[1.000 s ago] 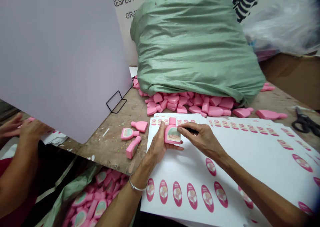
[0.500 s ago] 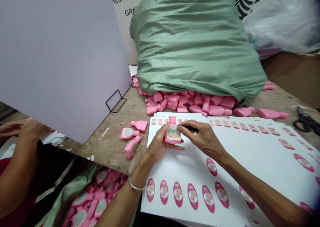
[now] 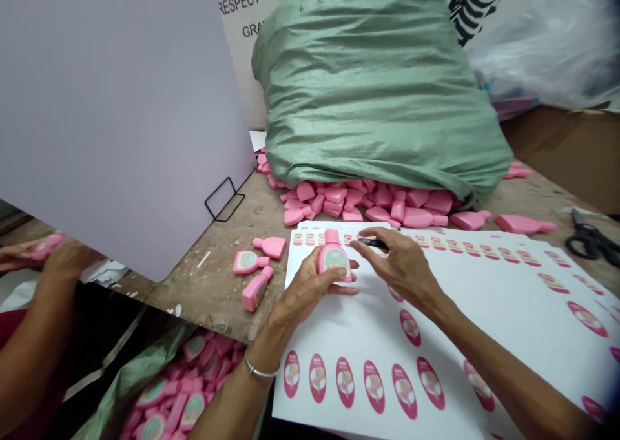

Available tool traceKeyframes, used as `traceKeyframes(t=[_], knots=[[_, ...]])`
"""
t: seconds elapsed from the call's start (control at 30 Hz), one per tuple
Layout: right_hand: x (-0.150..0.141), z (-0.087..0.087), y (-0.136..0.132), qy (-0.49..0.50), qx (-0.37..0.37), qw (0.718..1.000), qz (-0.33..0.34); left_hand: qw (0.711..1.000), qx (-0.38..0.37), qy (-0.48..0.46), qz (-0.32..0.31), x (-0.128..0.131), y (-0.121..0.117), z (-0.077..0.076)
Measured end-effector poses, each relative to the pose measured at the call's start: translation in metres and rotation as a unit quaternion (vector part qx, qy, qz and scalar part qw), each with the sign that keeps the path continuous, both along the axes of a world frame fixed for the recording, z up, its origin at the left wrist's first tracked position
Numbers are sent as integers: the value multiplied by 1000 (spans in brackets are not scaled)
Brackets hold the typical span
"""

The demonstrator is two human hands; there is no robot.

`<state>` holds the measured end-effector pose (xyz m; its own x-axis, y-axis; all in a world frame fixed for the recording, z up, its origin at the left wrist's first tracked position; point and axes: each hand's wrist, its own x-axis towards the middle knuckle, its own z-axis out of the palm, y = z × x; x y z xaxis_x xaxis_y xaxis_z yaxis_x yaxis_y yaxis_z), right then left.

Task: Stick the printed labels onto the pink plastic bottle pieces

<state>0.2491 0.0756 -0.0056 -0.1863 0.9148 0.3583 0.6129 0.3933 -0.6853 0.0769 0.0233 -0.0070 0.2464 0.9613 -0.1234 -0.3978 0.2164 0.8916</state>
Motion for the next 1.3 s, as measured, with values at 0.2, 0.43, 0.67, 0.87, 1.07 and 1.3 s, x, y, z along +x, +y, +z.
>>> traceKeyframes(t=[0.2, 0.43, 0.67, 0.87, 1.07, 1.3], knots=[[-10, -5, -10, 92, -141, 981, 98, 997, -22, -28, -61, 11, -13, 7], [22, -22, 42, -14, -124, 991, -54, 969, -2, 249, -5, -24, -36, 2], [68, -32, 112, -110, -96, 941, -305, 638, 136, 716, 248, -96, -32, -50], [89, -21, 108, -91, -111, 939, -314, 520, 165, 799, 251, -100, -19, -48], [66, -6, 12, 47, -198, 976, -84, 833, 137, 495, 208, -24, -20, 1], [36, -1, -81, -64, -209, 976, -19, 989, -87, 51, 112, 26, -45, 2]])
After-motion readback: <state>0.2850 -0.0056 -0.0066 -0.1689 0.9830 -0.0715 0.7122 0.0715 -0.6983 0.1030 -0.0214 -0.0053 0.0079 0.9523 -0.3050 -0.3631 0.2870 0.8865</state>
